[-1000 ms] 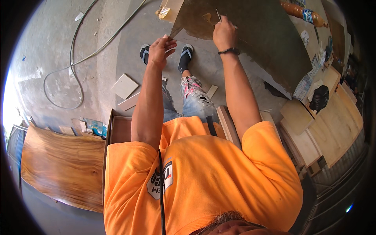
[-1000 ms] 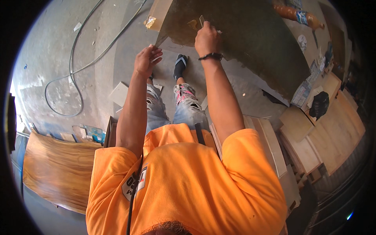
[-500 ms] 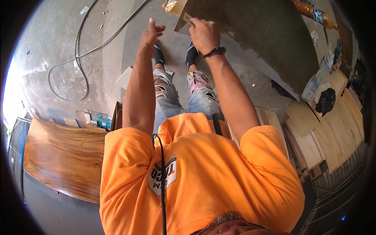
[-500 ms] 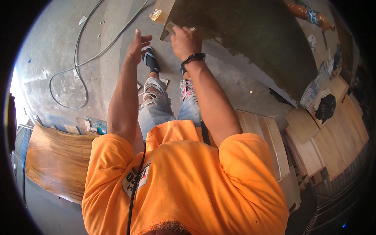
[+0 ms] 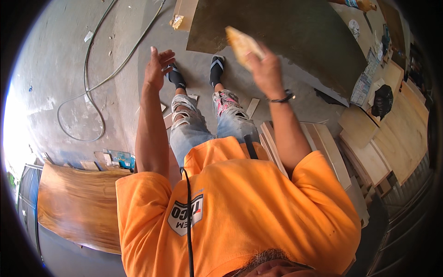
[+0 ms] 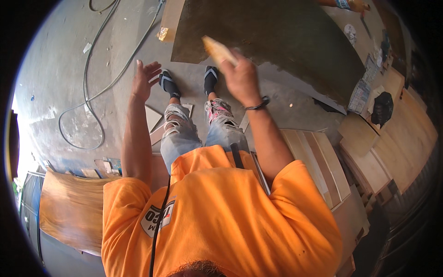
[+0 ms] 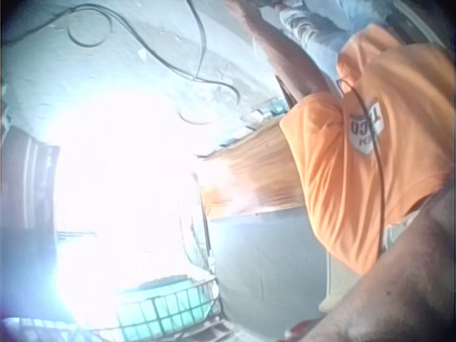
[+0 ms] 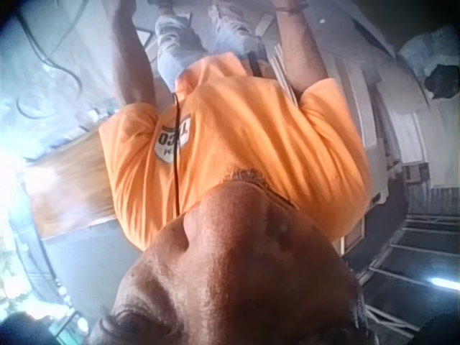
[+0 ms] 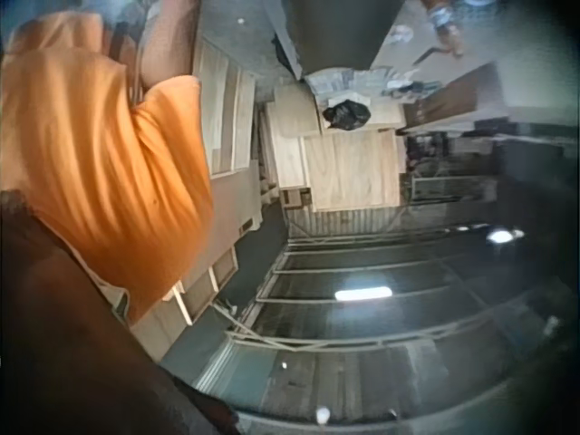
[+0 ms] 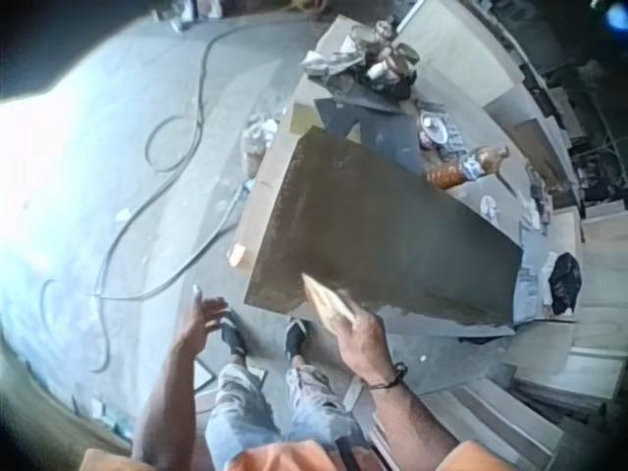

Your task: The person applies a liquid finish to a large flat wooden board using a cloth, repeatedly pouring more liquid from a bottle and wiping the surface to spread the finish evenly. The person moves around the board to cover different areas.

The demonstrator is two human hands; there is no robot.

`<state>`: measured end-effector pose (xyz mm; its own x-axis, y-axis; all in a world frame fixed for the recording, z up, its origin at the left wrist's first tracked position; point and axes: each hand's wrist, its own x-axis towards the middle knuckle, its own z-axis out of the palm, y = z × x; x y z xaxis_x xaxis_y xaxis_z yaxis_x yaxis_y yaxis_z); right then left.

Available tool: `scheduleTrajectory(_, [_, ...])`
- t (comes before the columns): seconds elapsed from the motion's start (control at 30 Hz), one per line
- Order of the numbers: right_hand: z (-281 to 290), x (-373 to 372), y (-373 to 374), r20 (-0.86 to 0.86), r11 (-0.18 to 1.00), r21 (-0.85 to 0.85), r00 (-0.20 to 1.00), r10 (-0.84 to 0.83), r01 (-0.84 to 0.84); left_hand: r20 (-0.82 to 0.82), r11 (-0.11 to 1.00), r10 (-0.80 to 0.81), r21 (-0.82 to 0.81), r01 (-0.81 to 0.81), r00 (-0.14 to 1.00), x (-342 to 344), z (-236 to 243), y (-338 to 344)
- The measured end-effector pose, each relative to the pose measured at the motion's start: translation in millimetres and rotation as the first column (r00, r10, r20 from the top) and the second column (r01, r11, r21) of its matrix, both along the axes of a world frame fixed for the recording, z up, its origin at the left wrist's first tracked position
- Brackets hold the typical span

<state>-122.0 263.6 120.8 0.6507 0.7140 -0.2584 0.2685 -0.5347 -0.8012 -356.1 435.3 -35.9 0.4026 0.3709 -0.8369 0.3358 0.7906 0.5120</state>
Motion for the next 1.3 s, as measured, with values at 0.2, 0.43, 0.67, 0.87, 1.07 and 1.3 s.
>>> scheduleTrajectory(0.2, [-100, 75, -12, 0.573, 0.954, -0.264, 0.773, 0.274, -0.143, 0.035, 0.987, -0.116, 0.12, 0.111, 0.993, 53, 22, -26])
scheduleTrajectory(0.43, [-110, 87, -14, 0.54, 0.933, -0.337, 0.838, 0.083, 0.125, -0.141, 0.947, -0.224, 0.201, 0.249, 0.964, 64, 29, -29])
scheduleTrajectory(0.67, [-119, 86, 7, 0.376, 0.938, -0.345, 0.921, 0.101, 0.039, -0.146, 0.961, -0.206, 0.156, 0.228, 0.968, 68, 27, -30])
scheduleTrajectory(0.87, [-117, 35, 9, 0.34, 0.922, -0.345, 0.892, 0.297, -0.175, -0.138, 0.961, -0.247, 0.094, 0.261, 0.959, 63, 22, -19])
scheduleTrajectory(1.07, [-102, -38, -10, 0.371, 0.929, -0.244, 0.858, 0.356, -0.28, -0.112, 0.979, -0.203, -0.012, 0.203, 0.973, 59, 10, -13])
scheduleTrajectory(1.3, [-71, -57, -68, 0.078, 0.999, -0.025, 0.996, 0.047, -0.045, -0.122, 0.97, -0.242, 0.003, 0.244, 0.963, 62, 24, -16])
